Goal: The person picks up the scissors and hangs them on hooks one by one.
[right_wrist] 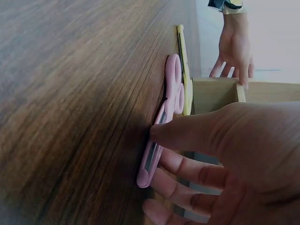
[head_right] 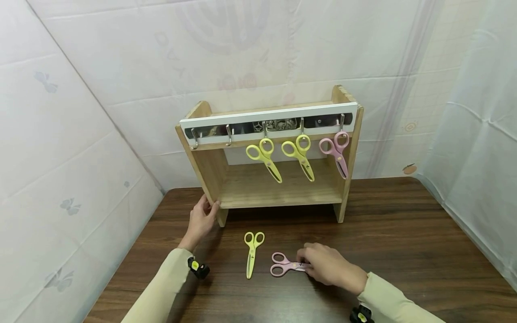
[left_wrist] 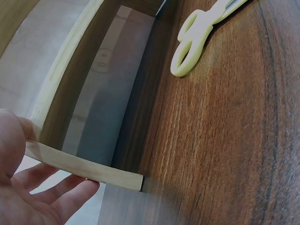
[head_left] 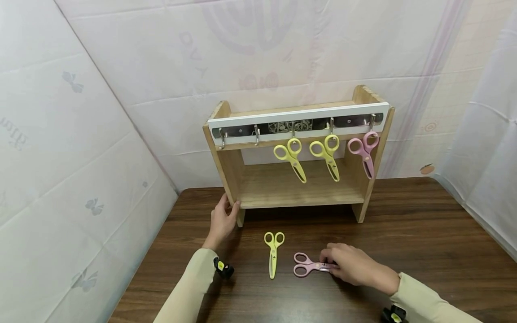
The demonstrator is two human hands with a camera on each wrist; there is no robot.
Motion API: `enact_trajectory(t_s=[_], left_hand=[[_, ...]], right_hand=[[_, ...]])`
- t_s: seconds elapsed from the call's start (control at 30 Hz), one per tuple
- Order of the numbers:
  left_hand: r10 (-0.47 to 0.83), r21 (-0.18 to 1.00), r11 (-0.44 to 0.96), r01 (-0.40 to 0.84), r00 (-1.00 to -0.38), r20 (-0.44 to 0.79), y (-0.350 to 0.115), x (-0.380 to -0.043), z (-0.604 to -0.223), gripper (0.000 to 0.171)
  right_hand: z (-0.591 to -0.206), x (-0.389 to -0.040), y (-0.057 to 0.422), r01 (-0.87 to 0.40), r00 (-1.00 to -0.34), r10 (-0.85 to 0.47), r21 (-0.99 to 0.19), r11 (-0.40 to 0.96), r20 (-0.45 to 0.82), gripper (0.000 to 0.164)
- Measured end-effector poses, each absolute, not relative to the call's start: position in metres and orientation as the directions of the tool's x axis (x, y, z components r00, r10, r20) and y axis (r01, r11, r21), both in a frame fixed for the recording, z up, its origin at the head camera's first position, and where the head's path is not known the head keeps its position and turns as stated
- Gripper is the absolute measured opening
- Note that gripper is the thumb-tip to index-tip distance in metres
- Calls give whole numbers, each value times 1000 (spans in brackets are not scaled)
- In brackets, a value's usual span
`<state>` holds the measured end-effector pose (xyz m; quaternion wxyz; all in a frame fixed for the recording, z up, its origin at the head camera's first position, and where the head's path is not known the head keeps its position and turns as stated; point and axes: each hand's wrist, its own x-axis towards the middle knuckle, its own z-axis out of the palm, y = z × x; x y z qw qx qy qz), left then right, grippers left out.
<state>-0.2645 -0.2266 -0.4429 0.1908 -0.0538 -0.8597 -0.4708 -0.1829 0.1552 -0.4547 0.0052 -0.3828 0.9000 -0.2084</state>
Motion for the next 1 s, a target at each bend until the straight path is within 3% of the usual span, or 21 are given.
enact_trajectory(t_s=[0.3,0.57,1.0], left_hand=[[-81,795,541,274,-924,374,-226,-264,-444,46],[-87,797,536,278,-921,380,-226,-263,-444,47],[-94,791,546,278,-917,388,-225,-264,-444,47]], right_hand=[[-457,-186,156,-689,-702,-696,-388,613,148,25],[-461,-190,156,-725,-673,-705,-389,569,224,24],[-464,-190,156,-703,-704,-664,-376,604,249,30]])
